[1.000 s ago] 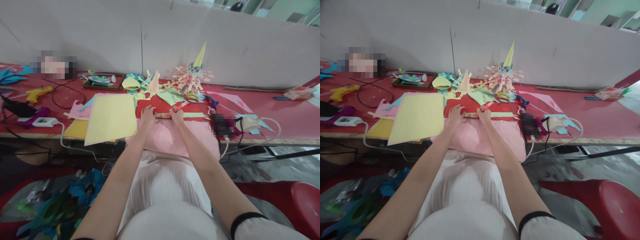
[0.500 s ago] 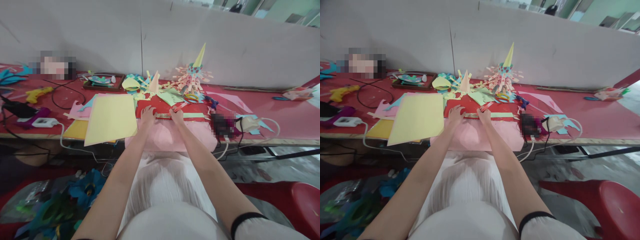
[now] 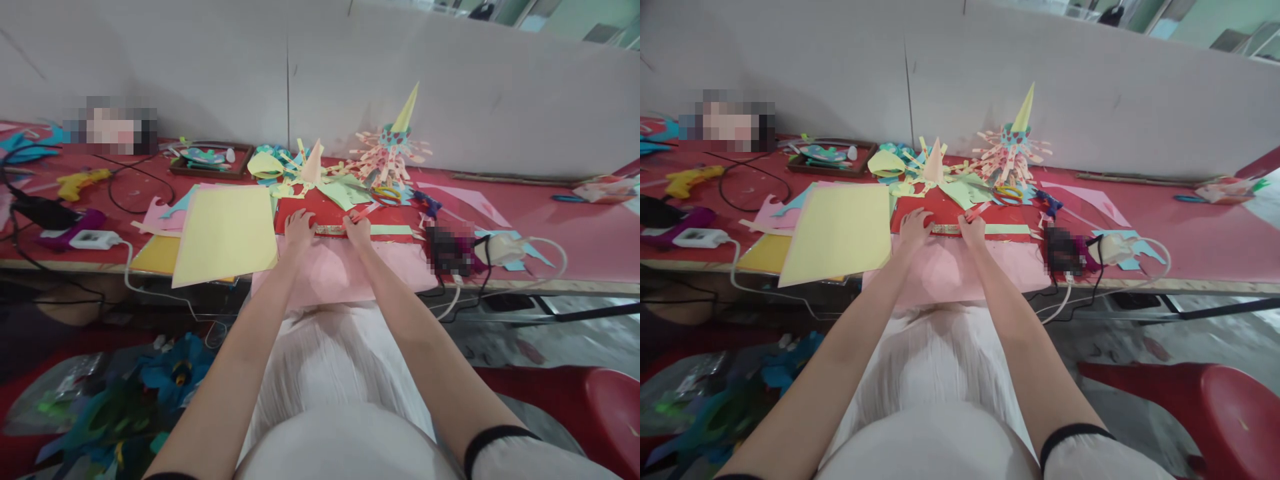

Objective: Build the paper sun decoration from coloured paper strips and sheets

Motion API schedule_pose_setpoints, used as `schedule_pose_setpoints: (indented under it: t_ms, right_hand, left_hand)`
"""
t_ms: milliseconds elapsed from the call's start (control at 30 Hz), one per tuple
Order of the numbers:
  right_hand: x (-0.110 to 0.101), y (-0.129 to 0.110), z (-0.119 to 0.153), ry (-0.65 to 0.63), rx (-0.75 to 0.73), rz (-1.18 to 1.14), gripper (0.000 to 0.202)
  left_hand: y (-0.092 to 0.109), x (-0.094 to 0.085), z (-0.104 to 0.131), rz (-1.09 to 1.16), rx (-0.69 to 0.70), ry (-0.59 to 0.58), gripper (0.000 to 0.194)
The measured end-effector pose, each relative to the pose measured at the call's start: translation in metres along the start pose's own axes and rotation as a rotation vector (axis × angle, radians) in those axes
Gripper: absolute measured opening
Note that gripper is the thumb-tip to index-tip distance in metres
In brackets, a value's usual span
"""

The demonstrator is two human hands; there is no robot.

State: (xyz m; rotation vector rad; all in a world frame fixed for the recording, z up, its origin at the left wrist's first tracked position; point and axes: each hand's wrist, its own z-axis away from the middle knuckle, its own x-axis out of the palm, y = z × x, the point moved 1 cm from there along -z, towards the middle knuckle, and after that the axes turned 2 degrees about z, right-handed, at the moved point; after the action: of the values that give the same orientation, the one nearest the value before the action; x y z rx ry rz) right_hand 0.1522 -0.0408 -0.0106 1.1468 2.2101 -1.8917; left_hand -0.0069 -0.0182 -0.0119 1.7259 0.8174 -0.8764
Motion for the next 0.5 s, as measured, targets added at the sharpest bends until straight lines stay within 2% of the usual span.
schedule_pose_setpoints:
  t_ms: [167, 500]
  right_hand:
    - [-0.0019, 0.0019, -0.0014, 0.055, 0.015, 0.017, 0.025]
    - [-0.001, 0.005, -0.0017, 0.041, 0.018, 0.016, 0.024]
  left_hand:
    - [0.0, 0.0002, -0.0001, 0.019, -0.004, 0.002, 0.029]
    - [0.003, -0.0046, 0.0013, 0.042, -0.033, -0.031, 0.031]
